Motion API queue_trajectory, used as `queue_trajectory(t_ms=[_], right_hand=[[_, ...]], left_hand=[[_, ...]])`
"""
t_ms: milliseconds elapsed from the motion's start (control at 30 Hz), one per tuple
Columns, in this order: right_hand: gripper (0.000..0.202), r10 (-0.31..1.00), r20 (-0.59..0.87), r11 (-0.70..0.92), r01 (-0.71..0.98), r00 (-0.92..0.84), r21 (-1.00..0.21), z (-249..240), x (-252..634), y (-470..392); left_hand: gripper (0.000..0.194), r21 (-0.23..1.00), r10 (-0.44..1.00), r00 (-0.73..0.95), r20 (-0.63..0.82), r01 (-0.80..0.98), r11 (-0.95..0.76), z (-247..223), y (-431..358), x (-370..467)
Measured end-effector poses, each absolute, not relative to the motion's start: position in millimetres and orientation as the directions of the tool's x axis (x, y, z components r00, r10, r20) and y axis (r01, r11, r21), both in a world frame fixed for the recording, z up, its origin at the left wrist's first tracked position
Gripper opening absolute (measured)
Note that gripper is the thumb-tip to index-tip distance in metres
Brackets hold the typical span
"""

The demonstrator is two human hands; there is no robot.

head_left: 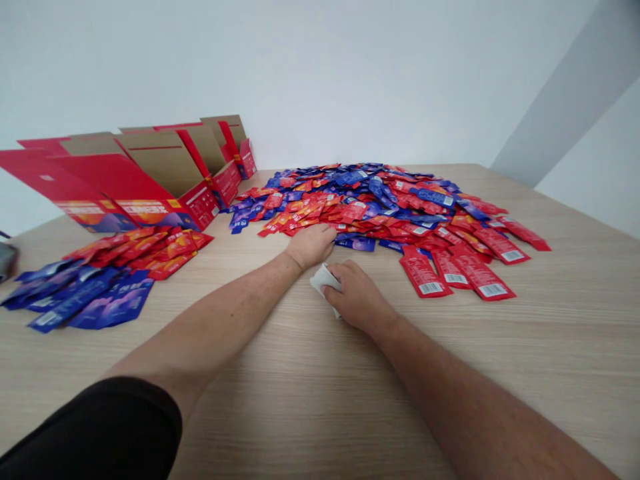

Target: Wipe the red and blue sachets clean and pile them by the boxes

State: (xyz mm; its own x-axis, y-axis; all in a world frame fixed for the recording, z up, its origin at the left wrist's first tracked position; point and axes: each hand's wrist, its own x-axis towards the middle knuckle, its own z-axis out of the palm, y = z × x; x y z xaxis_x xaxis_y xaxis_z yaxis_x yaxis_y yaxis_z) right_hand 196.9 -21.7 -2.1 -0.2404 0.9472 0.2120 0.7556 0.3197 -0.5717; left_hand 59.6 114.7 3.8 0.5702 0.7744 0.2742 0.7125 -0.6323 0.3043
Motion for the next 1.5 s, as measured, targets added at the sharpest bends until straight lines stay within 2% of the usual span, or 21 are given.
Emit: queue_trajectory(t_ms=[100,167,267,367,500,600,700,867,933,1067,1133,1200,1333,1400,1500], right_hand=[[0.025,0.942,0.228,0.333,0.748,-0.244,-0.574,-4,198,-21],[0.024,0.94,0.243,0.338,0.739,-0.239,-0.583,-5,198,-21],[0.017,0.942,0.273,0.326,0.726,-0.194,-0.606,-5,197,-21],[0.023,0.94,0.336,0.277,0.72,-0.064,-0.637,-1,197,-23],[0.034,0.852,0.514,0.309,0.69,0.106,-0.654,8,202,-26],[0.027,0.767,0.629,0.401,0.673,0.123,-0.621,9,205,-27],[0.021,0.777,0.627,0.439,0.663,0.058,-0.606,7,204,-28],[0.019,0.809,0.579,0.494,0.654,-0.104,-0.572,5,201,-31],[0.019,0.816,0.559,0.505,0.654,-0.15,-0.563,6,198,-35],[0.019,0.793,0.542,0.58,0.618,-0.279,-0.531,11,192,-46],[0.019,0.771,0.556,0.609,0.617,-0.311,-0.499,14,192,-50],[0.02,0.754,0.587,0.612,0.643,-0.296,-0.461,16,192,-52],[0.024,0.747,0.612,0.587,0.688,-0.259,-0.426,19,190,-56],[0.022,0.742,0.563,0.632,0.66,-0.364,-0.407,21,185,-61],[0.024,0.666,0.504,0.738,0.586,-0.55,-0.335,23,180,-67]], left_hand=[[0.002,0.508,0.865,0.394,0.31,0.701,-0.501,8,98,40],[0.011,0.661,0.929,0.233,0.287,0.654,-0.368,9,85,26],[0.017,0.88,0.99,0.038,0.134,0.454,-0.137,7,63,10],[0.013,0.986,0.997,-0.021,-0.071,0.152,0.073,6,40,3],[0.014,0.952,0.956,0.098,-0.275,-0.114,0.285,13,7,3],[0.035,0.88,0.878,0.332,-0.345,-0.213,0.425,16,-13,8],[0.054,0.818,0.79,0.539,-0.293,-0.287,0.499,11,-23,13],[0.082,0.846,0.76,0.615,-0.21,-0.275,0.456,4,-22,10],[0.087,0.833,0.734,0.653,-0.184,-0.293,0.469,3,-21,7],[0.059,0.742,0.805,0.562,-0.191,-0.454,0.493,1,-24,6],[0.05,0.734,0.833,0.511,-0.212,-0.479,0.481,-3,-29,8],[0.051,0.768,0.836,0.508,-0.207,-0.446,0.461,-7,-34,10],[0.066,0.871,0.862,0.479,-0.165,-0.34,0.356,-13,-42,13],[0.067,0.895,0.905,0.405,-0.13,-0.346,0.283,-13,-43,14],[0.065,0.892,0.931,0.352,-0.094,-0.386,0.236,-11,-41,16]])
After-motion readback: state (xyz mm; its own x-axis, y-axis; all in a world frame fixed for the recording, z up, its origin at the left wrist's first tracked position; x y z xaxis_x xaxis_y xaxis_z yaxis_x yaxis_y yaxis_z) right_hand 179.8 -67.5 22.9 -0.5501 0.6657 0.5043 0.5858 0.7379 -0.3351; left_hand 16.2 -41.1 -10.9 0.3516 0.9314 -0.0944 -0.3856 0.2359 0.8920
